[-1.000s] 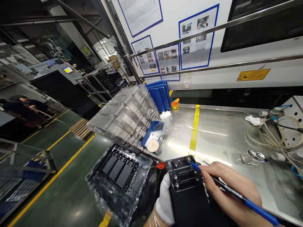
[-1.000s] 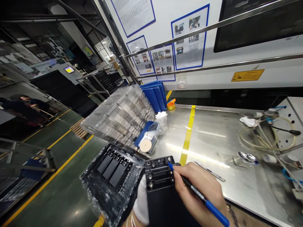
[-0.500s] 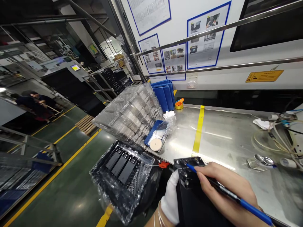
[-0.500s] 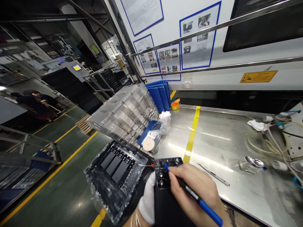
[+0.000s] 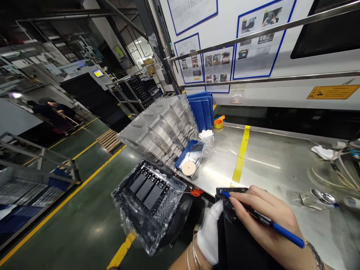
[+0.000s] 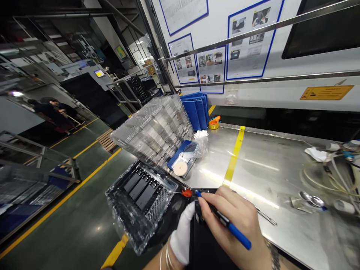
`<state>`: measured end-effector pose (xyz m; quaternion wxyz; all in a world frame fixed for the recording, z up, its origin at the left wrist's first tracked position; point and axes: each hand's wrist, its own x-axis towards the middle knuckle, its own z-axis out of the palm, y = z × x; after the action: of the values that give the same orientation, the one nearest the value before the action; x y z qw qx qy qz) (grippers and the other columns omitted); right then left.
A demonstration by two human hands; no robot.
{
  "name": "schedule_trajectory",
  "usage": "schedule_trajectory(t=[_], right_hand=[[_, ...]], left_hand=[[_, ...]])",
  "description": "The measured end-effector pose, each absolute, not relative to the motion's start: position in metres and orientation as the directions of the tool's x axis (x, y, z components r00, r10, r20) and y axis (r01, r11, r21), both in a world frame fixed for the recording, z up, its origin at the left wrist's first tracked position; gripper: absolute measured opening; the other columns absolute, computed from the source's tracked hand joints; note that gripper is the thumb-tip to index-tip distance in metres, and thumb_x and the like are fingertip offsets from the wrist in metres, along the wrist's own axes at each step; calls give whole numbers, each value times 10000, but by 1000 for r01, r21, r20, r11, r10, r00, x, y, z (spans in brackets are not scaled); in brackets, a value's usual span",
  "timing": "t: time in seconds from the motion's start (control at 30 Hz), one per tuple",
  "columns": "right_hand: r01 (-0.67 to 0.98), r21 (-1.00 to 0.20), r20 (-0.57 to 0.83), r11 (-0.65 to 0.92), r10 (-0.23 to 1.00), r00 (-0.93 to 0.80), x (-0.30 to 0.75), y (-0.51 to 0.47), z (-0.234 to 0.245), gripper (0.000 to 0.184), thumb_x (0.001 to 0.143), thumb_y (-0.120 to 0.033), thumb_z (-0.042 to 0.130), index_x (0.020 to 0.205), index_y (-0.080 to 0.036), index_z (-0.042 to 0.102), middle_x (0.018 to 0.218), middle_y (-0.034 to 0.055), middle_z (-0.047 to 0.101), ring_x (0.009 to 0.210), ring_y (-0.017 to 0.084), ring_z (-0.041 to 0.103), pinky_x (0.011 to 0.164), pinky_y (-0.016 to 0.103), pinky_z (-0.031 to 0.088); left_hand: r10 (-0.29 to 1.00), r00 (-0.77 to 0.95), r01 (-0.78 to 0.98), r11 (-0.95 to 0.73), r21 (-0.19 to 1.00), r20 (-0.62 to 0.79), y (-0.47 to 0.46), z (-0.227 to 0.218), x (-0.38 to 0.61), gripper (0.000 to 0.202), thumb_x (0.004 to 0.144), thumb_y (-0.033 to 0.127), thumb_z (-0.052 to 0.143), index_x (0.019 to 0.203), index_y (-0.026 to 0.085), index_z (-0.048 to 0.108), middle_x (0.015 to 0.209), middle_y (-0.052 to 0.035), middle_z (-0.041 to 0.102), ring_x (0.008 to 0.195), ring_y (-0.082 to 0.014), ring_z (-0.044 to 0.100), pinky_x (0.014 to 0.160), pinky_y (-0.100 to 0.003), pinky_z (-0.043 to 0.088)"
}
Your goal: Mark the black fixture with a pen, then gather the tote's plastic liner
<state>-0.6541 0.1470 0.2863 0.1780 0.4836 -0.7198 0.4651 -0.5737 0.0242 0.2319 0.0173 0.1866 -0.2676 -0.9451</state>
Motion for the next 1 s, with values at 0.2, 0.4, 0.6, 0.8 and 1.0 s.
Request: schedule_trajectory(t=[0.2, 0.4, 0.6, 0.8, 1.0], right_hand=[[-874, -474, 722, 108, -520, -456, -653, 146, 287, 79, 1020, -179, 666, 1020, -211, 738, 749, -20, 661, 636, 69, 624, 574, 215, 500], [-857, -510, 718, 73, -513, -471, -644, 156, 283, 133, 1005, -134, 666, 1103, -199, 727, 776, -18, 659, 663, 60, 627, 609, 187, 518], [-868, -495, 731, 38, -522, -440, -635, 165, 274, 172, 994, -101, 656, 1136, -174, 717, 767, -11, 653, 661, 58, 624, 602, 173, 523], [-877, -481, 742, 13, -528, -414, -631, 165, 275, 152, 994, -99, 639, 1108, -174, 704, 726, -11, 633, 620, 66, 618, 555, 169, 515], [-882, -472, 724, 8, -566, -393, -629, 166, 270, 170, 985, -99, 644, 1122, -188, 692, 729, -17, 628, 627, 67, 603, 564, 175, 501]], left_hand=[[-226, -810, -131, -830, 543, -541, 25, 244, -572, 236, 741, 449, 886, 747, 218, 840, 844, -69, 829, 1409, -293, 592, 1297, -361, 393], [5, -925, -166, -905, 391, -380, 22, 228, -571, 427, 619, 547, 968, 813, 183, 858, 960, -90, 833, 1329, -338, 649, 1273, -415, 412], [12, -918, -161, -925, 344, -396, 19, 202, -567, 622, 535, 640, 984, 885, 140, 868, 973, -115, 830, 1238, -365, 689, 1223, -434, 452], [127, -937, -225, -932, 284, -325, 18, 203, -569, 481, 734, 529, 871, 963, 107, 849, 981, -129, 827, 1237, -342, 687, 1186, -423, 466], [142, -949, -212, -948, 236, -282, 19, 213, -569, 382, 782, 498, 844, 992, 179, 832, 995, -89, 820, 1264, -316, 670, 1185, -416, 451]])
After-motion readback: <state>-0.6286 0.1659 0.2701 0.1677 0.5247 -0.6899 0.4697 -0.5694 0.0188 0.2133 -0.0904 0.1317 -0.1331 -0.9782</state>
